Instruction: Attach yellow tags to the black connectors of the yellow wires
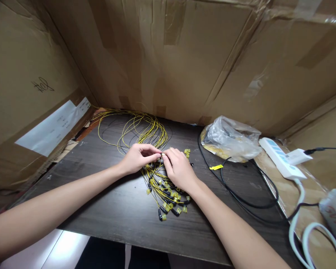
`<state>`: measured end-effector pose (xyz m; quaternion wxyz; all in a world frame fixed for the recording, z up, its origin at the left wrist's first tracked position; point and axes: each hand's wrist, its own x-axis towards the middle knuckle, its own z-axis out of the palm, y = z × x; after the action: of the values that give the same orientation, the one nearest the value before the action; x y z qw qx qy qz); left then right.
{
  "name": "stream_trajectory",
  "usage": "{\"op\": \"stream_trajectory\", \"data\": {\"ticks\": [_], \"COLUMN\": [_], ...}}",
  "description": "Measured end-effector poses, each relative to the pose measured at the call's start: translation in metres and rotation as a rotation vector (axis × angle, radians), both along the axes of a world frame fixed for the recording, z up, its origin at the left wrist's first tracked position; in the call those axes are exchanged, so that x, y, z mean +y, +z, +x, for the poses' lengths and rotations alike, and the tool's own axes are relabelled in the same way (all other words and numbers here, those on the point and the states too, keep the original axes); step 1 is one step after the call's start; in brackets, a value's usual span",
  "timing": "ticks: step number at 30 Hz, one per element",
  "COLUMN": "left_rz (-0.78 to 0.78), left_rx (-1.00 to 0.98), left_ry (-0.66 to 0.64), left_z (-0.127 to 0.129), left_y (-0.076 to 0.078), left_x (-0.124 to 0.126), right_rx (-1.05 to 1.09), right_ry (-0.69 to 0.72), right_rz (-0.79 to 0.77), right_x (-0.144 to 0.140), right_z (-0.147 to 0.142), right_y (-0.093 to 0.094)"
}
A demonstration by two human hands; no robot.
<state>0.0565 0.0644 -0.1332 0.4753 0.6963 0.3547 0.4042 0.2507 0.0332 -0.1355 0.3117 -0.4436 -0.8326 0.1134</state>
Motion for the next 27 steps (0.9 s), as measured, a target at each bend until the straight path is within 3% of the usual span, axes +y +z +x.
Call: {"op": "stream_trajectory", "data": {"ticks": [10, 27], "left_rz": [0.029, 0.061], "left_rx": [0.012, 0.047], "left_ry": [0.010, 0.023], "left_z": [-0.0002, 0.0005], "left_y": [-0.0002, -0.0013], "left_x": [0.0007, 0.0010], "right_rx": [-0.022, -0.247], "right_ry": [-0.005, -0.052], "right_rz": [0.029, 0.121], "right_x": [0.0004, -0.0008], "right_z": [-0.0005, 0.0008], "right_y": [-0.0006, 0.0044]}}
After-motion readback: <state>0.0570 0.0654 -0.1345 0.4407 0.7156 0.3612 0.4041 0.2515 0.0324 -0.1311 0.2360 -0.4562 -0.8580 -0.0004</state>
